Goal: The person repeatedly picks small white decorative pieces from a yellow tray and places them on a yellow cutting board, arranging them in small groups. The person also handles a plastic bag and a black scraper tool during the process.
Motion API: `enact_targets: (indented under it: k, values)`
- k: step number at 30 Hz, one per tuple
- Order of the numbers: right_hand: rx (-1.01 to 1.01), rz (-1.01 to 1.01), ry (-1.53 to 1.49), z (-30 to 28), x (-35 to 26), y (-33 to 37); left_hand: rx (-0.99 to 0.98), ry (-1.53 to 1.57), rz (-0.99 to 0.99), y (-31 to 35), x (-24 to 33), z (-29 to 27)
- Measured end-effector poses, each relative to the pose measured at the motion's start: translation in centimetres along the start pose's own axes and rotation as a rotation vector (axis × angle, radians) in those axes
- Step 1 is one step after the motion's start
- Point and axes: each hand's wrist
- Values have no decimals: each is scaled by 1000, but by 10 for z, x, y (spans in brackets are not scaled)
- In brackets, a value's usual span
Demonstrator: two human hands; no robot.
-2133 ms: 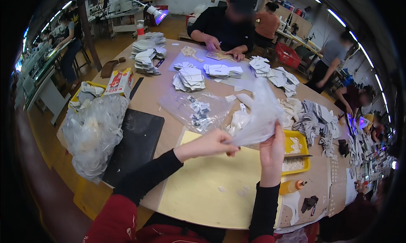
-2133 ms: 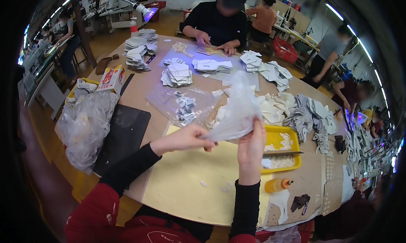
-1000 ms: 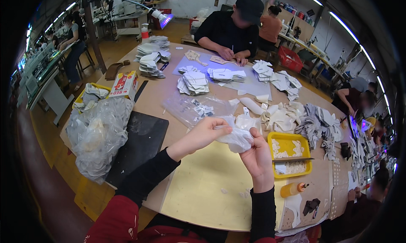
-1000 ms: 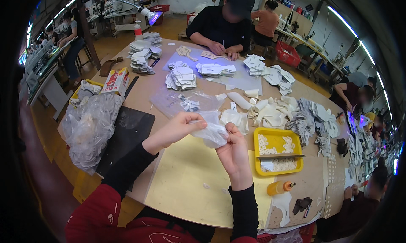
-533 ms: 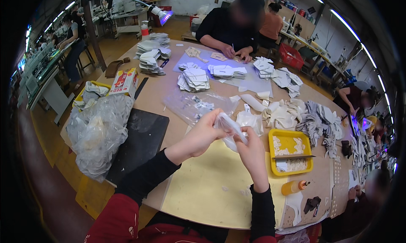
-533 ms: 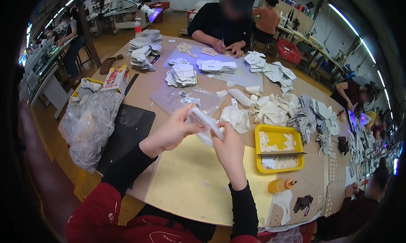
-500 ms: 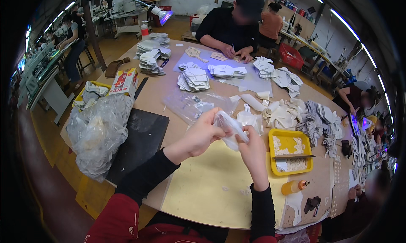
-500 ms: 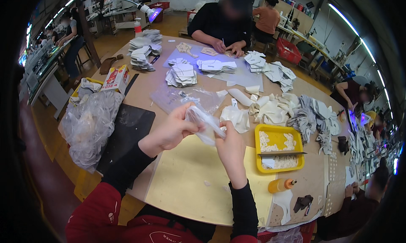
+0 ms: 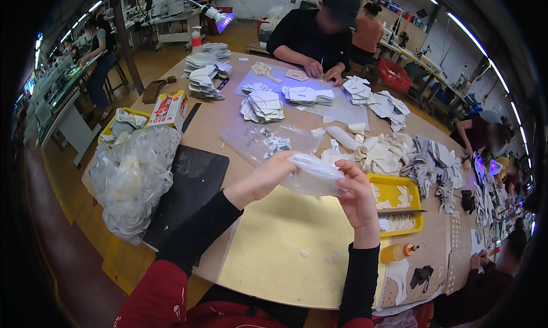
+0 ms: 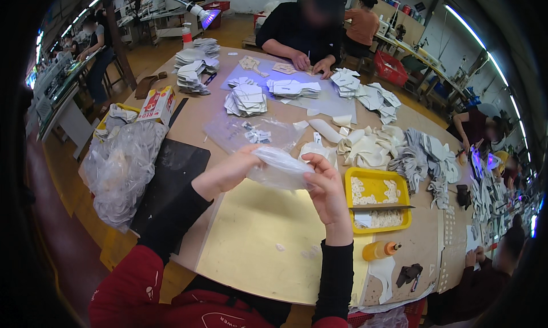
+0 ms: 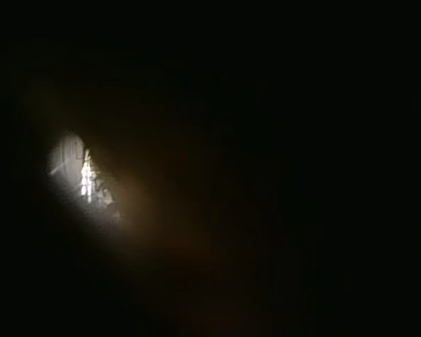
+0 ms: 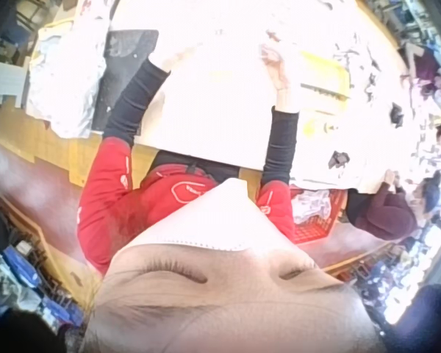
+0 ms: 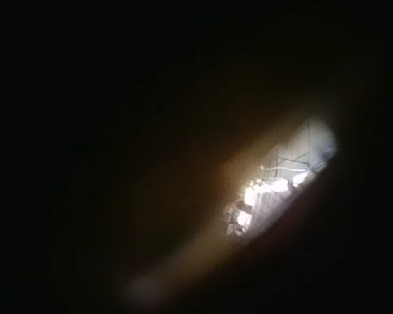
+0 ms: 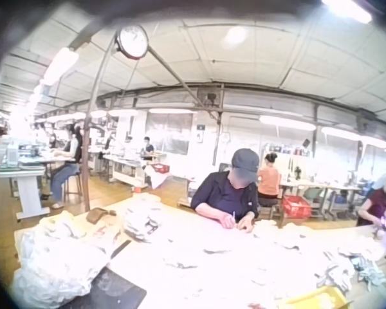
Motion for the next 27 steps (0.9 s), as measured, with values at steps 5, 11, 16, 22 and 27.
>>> enact_targets:
  k: [5,11,16,22,27]
  values:
    - [121,91,794,26,-9,3,-107,614,-110,6,5,1]
    - [304,15,281,6,15,-3,-41,244,-75,2,-5,11]
    - [74,210,-401,-10,11,-2,-252,-254,-65,16,7,24]
    - [54,49,-67,7,-1,4,-2,384,135,-3,-4,3]
    - [149,-243,487,-12,15,0,-15,520,30,2,2,3]
Point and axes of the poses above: each hand's wrist, its own y-axis away from the middle knuckle, its own z-axis out of the palm, x = y × z, and after that the axes turned 13 degrees about y, right-handed
